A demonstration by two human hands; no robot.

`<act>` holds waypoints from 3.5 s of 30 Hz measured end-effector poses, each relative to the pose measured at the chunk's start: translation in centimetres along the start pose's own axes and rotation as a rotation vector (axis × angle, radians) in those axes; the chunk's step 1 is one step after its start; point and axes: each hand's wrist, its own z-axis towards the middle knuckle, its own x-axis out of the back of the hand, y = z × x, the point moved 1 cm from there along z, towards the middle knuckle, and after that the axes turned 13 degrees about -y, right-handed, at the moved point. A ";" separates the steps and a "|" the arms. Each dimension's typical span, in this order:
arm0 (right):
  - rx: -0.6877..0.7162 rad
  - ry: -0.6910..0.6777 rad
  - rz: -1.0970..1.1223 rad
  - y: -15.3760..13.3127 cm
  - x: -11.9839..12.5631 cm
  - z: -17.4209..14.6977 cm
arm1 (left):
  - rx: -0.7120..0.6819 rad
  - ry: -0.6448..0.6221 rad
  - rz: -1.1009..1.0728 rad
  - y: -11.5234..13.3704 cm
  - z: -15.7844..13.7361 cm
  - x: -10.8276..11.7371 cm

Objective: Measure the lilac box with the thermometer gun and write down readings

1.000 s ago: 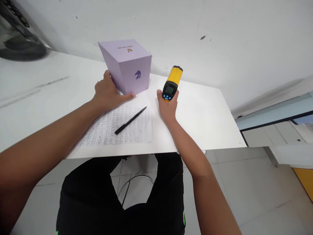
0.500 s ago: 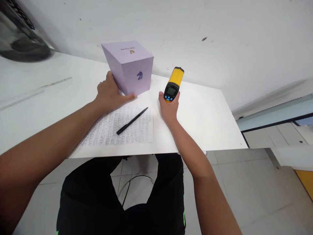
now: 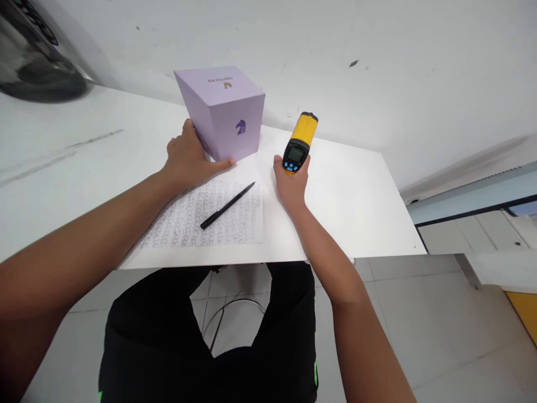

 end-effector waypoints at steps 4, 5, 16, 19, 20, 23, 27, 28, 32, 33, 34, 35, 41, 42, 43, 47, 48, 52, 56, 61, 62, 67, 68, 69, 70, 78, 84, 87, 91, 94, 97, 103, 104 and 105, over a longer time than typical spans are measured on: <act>0.016 0.010 -0.015 0.1 0.0 0.0 | 0.001 0.001 -0.009 0.1 0.0 0.0; 0.020 0.007 -0.023 0.2 0.0 0.0 | -0.001 0.005 -0.021 0.0 0.0 -0.1; 0.020 -0.026 -0.040 -0.1 0.1 0.0 | -0.040 -0.024 -0.089 -0.5 0.3 -0.3; 0.010 -0.018 -0.026 -0.2 0.1 -0.1 | -0.030 -0.015 -0.054 -0.3 0.1 -0.3; 0.008 -0.017 -0.024 -0.2 0.1 0.0 | -0.022 -0.011 -0.034 -0.2 0.1 -0.3; 0.004 -0.021 -0.032 -0.1 0.1 0.0 | -0.001 0.000 0.001 -0.1 0.2 -0.3; -0.001 -0.010 -0.049 0.0 0.1 0.2 | -0.015 0.016 -0.015 -0.3 0.3 -0.3; -0.004 -0.011 -0.052 0.0 0.2 0.2 | -0.018 0.018 -0.019 -0.3 0.3 -0.3; -0.005 -0.026 -0.073 0.2 0.3 0.3 | -0.003 0.000 -0.013 -0.2 0.3 -0.3; -0.001 -0.027 -0.082 0.2 0.3 0.3 | -0.005 -0.001 -0.012 -0.3 0.3 -0.3; 0.003 -0.027 -0.092 0.2 0.3 0.3 | -0.008 0.000 -0.015 -0.3 0.4 -0.4; 0.008 -0.030 -0.103 0.2 0.3 0.3 | -0.014 0.005 -0.020 -0.4 0.4 -0.4; 0.022 -0.037 -0.123 0.4 0.3 0.4 | -0.020 0.019 -0.034 -1.0 0.9 -0.7; 0.021 -0.034 -0.118 0.4 0.4 0.4 | -0.020 0.016 -0.035 -0.9 0.8 -0.6; 0.019 -0.033 -0.114 0.4 0.4 0.4 | -0.018 0.012 -0.036 -0.7 0.7 -0.5; 0.013 -0.040 -0.105 0.4 0.4 0.4 | 0.018 -0.001 -0.015 0.1 0.1 -0.2; 0.010 -0.039 -0.098 0.4 0.4 0.4 | 0.023 0.000 -0.010 0.2 0.0 -0.2; -0.015 -0.031 -0.058 0.2 0.3 0.3 | 0.006 0.011 -0.040 0.1 0.0 -0.2; -0.024 -0.014 -0.036 0.1 0.2 0.3 | 0.010 0.010 -0.083 -0.3 0.3 -0.3; -0.050 -0.023 -0.034 -0.4 0.0 0.1 | 0.000 -0.001 -0.085 -0.3 0.3 -0.3; -0.054 -0.023 -0.037 -0.6 0.0 0.0 | 0.001 -0.002 -0.073 -0.2 0.3 -0.3; -0.047 -0.026 -0.065 -1.0 -0.1 -0.1 | 0.011 -0.006 -0.028 -0.4 0.6 -0.4; -0.038 -0.028 -0.078 -0.9 0.0 0.0 | 0.005 -0.006 -0.035 -0.5 0.6 -0.5; -0.026 -0.030 -0.095 -0.8 0.0 0.0 | -0.004 -0.005 -0.046 -0.7 0.7 -0.5; -0.013 -0.033 -0.115 -0.7 0.1 0.0 | -0.013 -0.004 -0.059 -0.8 0.7 -0.6; 0.028 -0.038 -0.145 0.0 0.3 0.2 | -0.006 -0.005 -0.137 -0.6 0.4 -0.4; 0.008 -0.072 -0.134 -0.5 0.2 0.2 | -0.007 0.009 -0.143 -0.7 0.6 -0.5; 0.018 -0.045 -0.133 -0.4 0.2 0.1 | -0.021 0.010 -0.127 -0.8 0.6 -0.5; 0.036 -0.037 -0.154 -0.2 0.0 0.1 | -0.013 0.002 -0.089 -0.9 0.6 -0.5; 0.045 -0.048 -0.161 0.0 0.1 0.1 | -0.018 0.014 -0.064 -1.0 0.8 -0.6; 0.034 -0.038 -0.152 0.1 0.1 0.1 | -0.022 0.025 -0.042 -1.2 1.0 -0.8; -0.020 0.009 -0.056 -0.5 -0.2 -0.3 | -0.011 0.028 -0.002 -0.7 0.6 -0.5; -0.024 0.014 -0.050 -0.6 -0.3 -0.3 | -0.005 0.026 -0.004 -0.6 0.5 -0.4; -0.029 0.017 -0.049 -0.7 -0.3 -0.4 | 0.002 0.024 -0.010 -0.6 0.4 -0.3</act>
